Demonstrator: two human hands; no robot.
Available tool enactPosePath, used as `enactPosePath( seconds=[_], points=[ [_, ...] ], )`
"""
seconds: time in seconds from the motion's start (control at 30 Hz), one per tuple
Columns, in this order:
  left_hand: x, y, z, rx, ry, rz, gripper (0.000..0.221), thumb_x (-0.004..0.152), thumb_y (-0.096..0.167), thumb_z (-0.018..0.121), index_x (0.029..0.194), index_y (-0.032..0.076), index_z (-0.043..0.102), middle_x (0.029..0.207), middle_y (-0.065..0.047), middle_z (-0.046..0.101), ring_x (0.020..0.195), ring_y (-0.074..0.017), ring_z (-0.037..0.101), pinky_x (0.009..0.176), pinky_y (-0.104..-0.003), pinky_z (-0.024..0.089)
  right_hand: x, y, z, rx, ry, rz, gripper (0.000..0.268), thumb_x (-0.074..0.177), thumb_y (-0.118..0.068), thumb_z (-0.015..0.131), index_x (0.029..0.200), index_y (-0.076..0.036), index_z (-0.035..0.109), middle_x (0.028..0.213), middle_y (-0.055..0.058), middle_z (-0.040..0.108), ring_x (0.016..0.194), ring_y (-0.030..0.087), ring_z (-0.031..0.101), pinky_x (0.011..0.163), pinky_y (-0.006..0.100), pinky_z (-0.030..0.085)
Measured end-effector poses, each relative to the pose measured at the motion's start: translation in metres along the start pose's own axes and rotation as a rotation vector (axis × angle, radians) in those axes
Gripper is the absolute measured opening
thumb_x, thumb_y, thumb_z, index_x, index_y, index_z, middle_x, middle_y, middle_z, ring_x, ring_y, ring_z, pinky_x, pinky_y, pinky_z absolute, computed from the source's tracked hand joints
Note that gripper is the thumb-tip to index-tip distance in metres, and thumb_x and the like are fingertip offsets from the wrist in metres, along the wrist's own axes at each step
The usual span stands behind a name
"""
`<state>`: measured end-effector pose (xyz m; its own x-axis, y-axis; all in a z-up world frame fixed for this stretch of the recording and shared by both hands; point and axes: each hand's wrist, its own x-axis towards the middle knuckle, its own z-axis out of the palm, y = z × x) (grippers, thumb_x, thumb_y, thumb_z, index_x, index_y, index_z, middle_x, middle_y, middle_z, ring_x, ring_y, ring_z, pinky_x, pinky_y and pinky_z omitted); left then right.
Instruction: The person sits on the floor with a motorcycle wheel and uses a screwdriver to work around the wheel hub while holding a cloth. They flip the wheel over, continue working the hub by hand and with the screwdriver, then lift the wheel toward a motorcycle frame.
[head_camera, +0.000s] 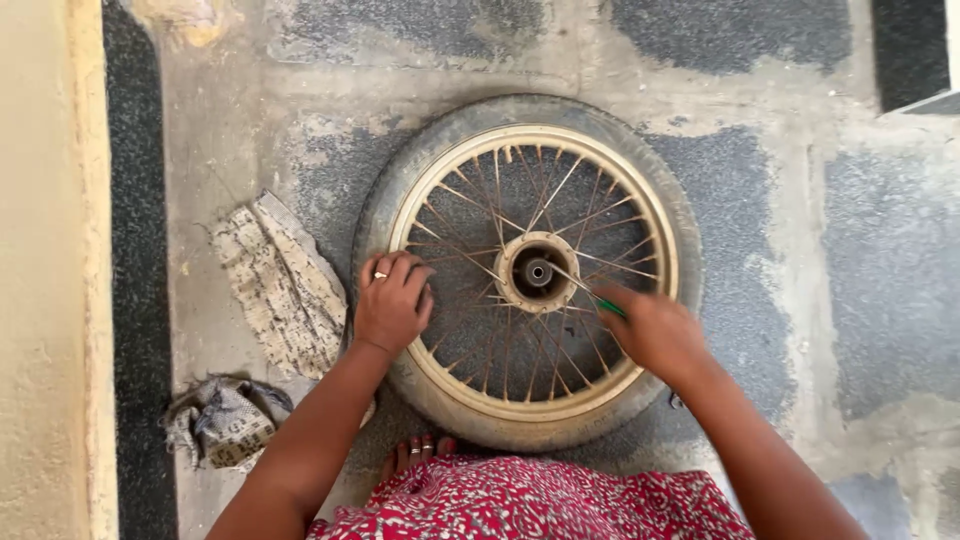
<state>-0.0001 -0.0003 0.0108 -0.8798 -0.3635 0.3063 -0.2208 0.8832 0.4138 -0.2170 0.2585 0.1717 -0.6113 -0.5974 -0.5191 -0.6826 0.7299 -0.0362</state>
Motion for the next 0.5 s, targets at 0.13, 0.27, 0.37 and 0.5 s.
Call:
enactPosePath(
  seconds=[0.13,0.27,0.37,0.5],
  points=[
    [-0.004,-0.002,0.003,0.025,0.001,-0.014,0.025,0.085,0.019,0.071,0.109,0.013,0.069,0.117,-0.007,0.061,0.119,-0.0284,0.055,0.11,-0.051,0.036,-0.074,0.086,0.043,0.009,0.044,0.072,0.044,0.094,-0.044,0.06,0.138,-0.038,0.058,0.095,0.011,0.077,0.084,0.034,0.076,0.074,0.05,0.061],
    [-0.002,-0.003,0.005,0.044,-0.011,-0.003,0.024,0.087,0.02,0.07,0.11,0.013,0.069,0.118,-0.007,0.061,0.12,-0.0281,0.054,0.111,-0.051,0.035,-0.171,0.158,0.082,-0.143,0.051,0.253,0.053,0.091,-0.046,0.058,0.144,-0.047,0.052,0.097,0.002,0.078,0.073,0.031,0.076,0.064,0.049,0.063],
    [-0.004,-0.001,0.005,0.037,-0.024,-0.021,0.024,0.085,0.019,0.07,0.109,0.013,0.069,0.117,-0.006,0.061,0.119,-0.0281,0.054,0.111,-0.051,0.035,-0.245,0.229,0.177,-0.153,0.198,0.503,0.053,0.089,-0.045,0.065,0.142,-0.048,0.057,0.1,0.007,0.079,0.078,0.035,0.076,0.066,0.052,0.062],
    [0.001,0.006,0.001,0.065,-0.056,-0.017,0.025,0.084,0.02,0.071,0.108,0.013,0.07,0.118,-0.007,0.06,0.118,-0.0291,0.054,0.112,-0.051,0.035,-0.341,0.365,0.397,0.224,0.633,0.501,0.047,0.102,-0.038,0.06,0.148,-0.042,0.056,0.076,0.018,0.069,0.07,0.032,0.074,0.062,0.045,0.06]
  ],
)
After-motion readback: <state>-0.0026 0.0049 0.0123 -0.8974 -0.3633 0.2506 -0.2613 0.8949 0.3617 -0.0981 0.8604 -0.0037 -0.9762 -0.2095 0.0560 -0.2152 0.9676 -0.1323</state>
